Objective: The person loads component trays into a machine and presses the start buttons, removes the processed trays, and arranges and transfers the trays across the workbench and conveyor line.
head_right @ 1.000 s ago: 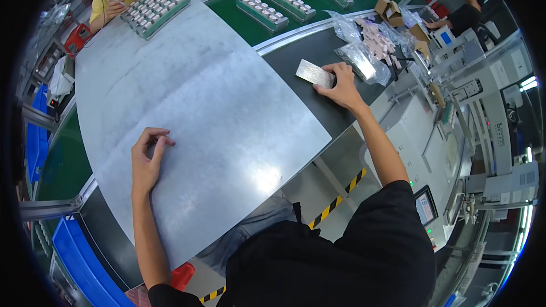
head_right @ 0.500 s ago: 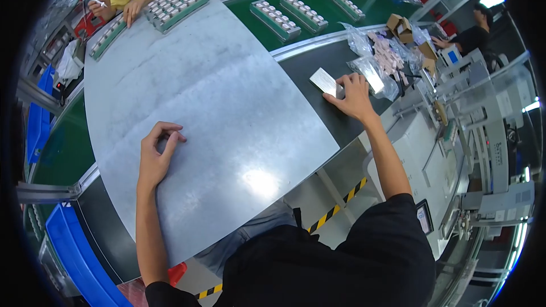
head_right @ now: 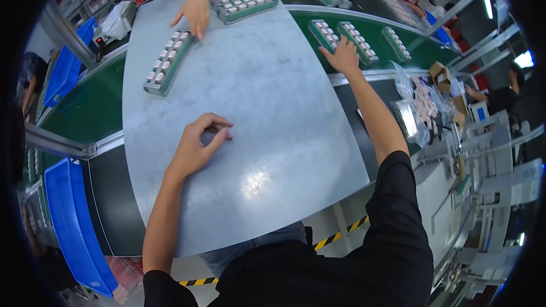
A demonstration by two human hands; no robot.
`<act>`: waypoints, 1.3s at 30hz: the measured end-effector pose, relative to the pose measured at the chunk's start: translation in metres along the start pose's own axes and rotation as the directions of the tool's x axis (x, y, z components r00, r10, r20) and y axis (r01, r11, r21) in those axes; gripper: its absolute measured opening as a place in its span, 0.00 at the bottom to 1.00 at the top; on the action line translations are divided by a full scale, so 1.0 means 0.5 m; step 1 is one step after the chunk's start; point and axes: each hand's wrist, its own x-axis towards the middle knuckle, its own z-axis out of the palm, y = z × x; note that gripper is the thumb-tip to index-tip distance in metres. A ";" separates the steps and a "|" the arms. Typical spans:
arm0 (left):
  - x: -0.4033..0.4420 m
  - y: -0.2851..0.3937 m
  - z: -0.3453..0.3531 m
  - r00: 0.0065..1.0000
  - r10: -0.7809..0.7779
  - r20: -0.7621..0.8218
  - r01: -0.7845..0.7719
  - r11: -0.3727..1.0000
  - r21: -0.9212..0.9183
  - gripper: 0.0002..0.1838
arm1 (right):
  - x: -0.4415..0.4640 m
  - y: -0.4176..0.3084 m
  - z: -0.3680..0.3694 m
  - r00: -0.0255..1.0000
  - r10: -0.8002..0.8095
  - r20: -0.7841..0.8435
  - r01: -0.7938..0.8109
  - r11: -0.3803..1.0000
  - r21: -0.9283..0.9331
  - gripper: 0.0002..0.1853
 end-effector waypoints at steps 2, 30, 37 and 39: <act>-0.001 -0.002 0.001 1.000 -0.012 -0.015 0.012 1.000 -0.009 0.07 | 0.006 -0.029 0.016 0.999 0.044 0.029 -0.042 0.997 -0.061 0.49; -0.002 -0.012 -0.002 1.000 0.012 0.010 -0.013 1.000 0.020 0.08 | 0.004 -0.237 -0.120 0.793 -0.566 0.225 0.533 0.824 0.190 0.43; 0.001 -0.004 -0.004 0.999 -0.021 0.043 0.020 0.999 0.039 0.08 | 0.082 -0.283 -0.070 0.698 -0.619 0.360 0.550 0.785 0.284 0.39; 0.001 -0.001 -0.003 0.999 -0.022 0.044 0.021 0.999 0.036 0.08 | 0.073 -0.285 -0.073 0.716 -0.629 0.302 0.601 0.776 0.191 0.42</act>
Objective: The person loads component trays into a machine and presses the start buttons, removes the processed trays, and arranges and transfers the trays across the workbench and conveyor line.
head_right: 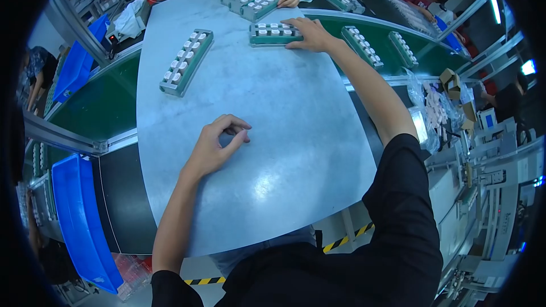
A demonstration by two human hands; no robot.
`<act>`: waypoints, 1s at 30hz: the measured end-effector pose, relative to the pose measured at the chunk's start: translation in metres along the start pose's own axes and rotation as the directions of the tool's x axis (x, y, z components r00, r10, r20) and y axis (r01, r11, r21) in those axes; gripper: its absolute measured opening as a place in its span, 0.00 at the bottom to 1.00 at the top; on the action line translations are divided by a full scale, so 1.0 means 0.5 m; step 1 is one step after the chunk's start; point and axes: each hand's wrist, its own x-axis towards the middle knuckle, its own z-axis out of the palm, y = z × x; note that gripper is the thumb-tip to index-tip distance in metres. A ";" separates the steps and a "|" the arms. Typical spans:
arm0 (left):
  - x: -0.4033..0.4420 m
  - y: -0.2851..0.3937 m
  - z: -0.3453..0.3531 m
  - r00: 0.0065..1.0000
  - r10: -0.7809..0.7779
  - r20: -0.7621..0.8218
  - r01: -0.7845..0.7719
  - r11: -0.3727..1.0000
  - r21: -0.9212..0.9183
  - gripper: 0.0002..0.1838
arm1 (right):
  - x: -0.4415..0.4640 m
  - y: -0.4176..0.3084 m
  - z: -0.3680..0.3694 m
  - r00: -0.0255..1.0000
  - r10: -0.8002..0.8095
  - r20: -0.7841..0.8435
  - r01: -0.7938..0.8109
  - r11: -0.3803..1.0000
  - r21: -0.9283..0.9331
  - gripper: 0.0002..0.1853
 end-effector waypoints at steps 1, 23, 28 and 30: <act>0.001 0.001 -0.001 1.000 0.002 -0.012 -0.002 1.000 0.002 0.08 | -0.010 -0.002 -0.003 0.999 0.037 -0.016 -0.038 0.999 -0.039 0.43; 0.005 0.004 0.003 1.000 -0.018 -0.022 0.017 0.999 -0.029 0.08 | -0.243 0.303 0.102 0.651 0.719 -0.242 -0.754 0.648 -0.103 0.46; 0.003 0.007 0.002 1.000 0.002 -0.023 -0.002 1.000 -0.016 0.08 | -0.223 0.295 0.058 0.607 0.781 -0.147 -0.769 0.624 0.141 0.45; 0.003 0.007 0.003 1.000 0.004 -0.022 -0.004 1.000 -0.014 0.08 | -0.235 0.295 0.037 0.597 0.800 -0.060 -0.754 0.585 0.300 0.48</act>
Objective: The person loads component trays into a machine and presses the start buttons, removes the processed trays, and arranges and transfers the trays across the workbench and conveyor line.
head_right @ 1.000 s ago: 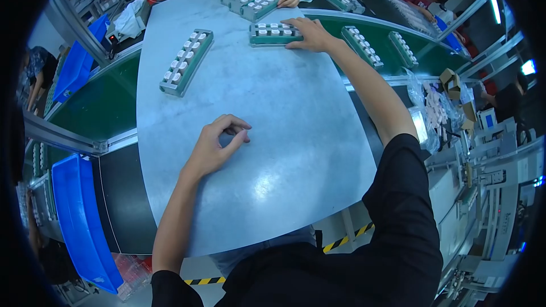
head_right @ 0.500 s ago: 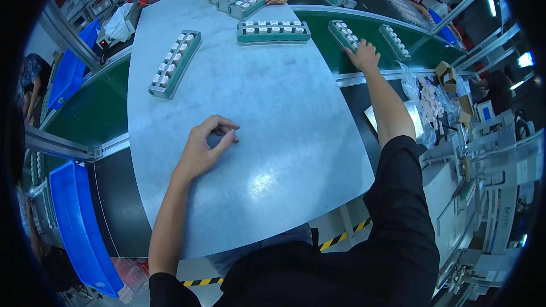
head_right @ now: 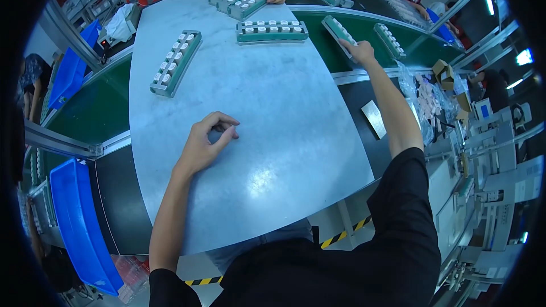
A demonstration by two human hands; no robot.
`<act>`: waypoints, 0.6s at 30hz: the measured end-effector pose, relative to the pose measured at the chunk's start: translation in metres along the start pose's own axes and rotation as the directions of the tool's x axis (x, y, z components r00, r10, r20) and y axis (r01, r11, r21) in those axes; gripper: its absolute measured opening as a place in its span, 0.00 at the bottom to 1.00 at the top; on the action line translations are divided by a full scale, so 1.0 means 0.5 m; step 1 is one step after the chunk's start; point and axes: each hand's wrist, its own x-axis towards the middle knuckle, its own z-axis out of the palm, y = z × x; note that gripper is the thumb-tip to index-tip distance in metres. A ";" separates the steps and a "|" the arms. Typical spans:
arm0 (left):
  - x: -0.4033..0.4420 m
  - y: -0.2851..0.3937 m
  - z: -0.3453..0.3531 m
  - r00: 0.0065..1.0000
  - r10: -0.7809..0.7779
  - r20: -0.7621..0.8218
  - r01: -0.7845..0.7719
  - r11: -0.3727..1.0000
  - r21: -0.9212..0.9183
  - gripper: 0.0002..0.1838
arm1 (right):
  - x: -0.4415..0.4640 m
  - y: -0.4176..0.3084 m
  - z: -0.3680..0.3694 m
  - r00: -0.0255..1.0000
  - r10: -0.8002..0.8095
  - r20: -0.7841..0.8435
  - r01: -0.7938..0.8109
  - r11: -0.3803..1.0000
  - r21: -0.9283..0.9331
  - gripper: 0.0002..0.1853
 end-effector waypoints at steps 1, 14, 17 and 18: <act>0.000 0.000 0.000 1.000 -0.001 -0.003 0.001 1.000 0.003 0.08 | -0.004 0.002 -0.012 0.996 0.027 0.086 -0.041 0.987 0.158 0.51; -0.005 -0.003 0.001 1.000 0.029 -0.004 -0.029 0.999 0.023 0.08 | -0.278 -0.092 -0.037 0.651 -0.755 0.079 0.742 0.655 0.141 0.37; -0.004 -0.003 0.000 1.000 0.019 -0.005 -0.019 0.999 0.028 0.08 | -0.293 -0.146 -0.013 0.628 -0.765 0.145 0.758 0.643 0.112 0.36; -0.004 -0.006 0.001 1.000 0.025 -0.007 -0.025 0.999 0.030 0.08 | -0.289 -0.161 -0.004 0.618 -0.775 0.133 0.766 0.631 0.122 0.36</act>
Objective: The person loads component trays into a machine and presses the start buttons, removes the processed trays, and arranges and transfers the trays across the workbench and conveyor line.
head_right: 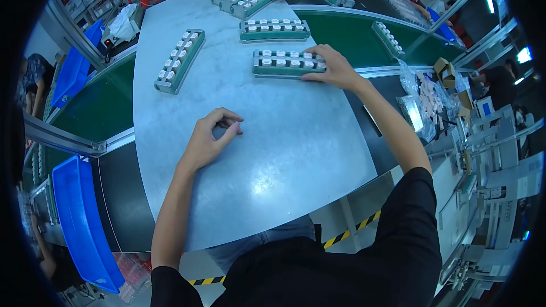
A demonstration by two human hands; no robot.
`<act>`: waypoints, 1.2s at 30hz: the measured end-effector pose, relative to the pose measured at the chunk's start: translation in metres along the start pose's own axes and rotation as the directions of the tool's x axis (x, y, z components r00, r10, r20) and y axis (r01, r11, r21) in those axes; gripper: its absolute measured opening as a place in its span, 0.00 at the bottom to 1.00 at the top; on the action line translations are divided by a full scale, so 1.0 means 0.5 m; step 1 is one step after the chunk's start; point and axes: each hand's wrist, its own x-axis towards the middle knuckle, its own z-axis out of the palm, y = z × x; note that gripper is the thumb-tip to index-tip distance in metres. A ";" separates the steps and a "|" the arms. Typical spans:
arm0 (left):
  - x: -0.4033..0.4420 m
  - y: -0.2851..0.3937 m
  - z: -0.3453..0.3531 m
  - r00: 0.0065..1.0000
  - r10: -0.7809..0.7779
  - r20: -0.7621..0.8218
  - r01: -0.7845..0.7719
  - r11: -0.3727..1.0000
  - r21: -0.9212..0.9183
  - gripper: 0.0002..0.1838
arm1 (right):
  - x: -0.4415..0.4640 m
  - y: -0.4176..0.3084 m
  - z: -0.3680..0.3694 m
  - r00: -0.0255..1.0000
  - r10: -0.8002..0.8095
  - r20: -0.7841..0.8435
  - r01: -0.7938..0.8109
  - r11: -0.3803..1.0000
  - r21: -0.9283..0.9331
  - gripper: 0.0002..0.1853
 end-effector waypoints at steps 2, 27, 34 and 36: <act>-0.001 -0.001 0.002 1.000 0.001 -0.001 -0.001 1.000 0.003 0.08 | 0.028 0.004 0.016 0.999 0.036 0.032 -0.036 0.999 -0.002 0.35; 0.018 -0.065 -0.099 0.639 0.380 -0.669 0.241 0.727 0.643 0.38 | 0.072 -0.021 0.128 0.733 -0.037 -0.679 -0.069 0.989 -0.129 0.26; 0.076 -0.157 -0.183 0.698 0.105 -0.708 0.496 0.643 0.584 0.60 | 0.069 -0.004 0.126 0.673 0.044 -0.738 -0.099 0.995 -0.031 0.22; 0.094 -0.170 -0.188 0.665 0.069 -0.743 0.533 0.654 0.537 0.57 | 0.068 -0.001 0.125 0.653 0.058 -0.756 -0.090 0.996 -0.002 0.20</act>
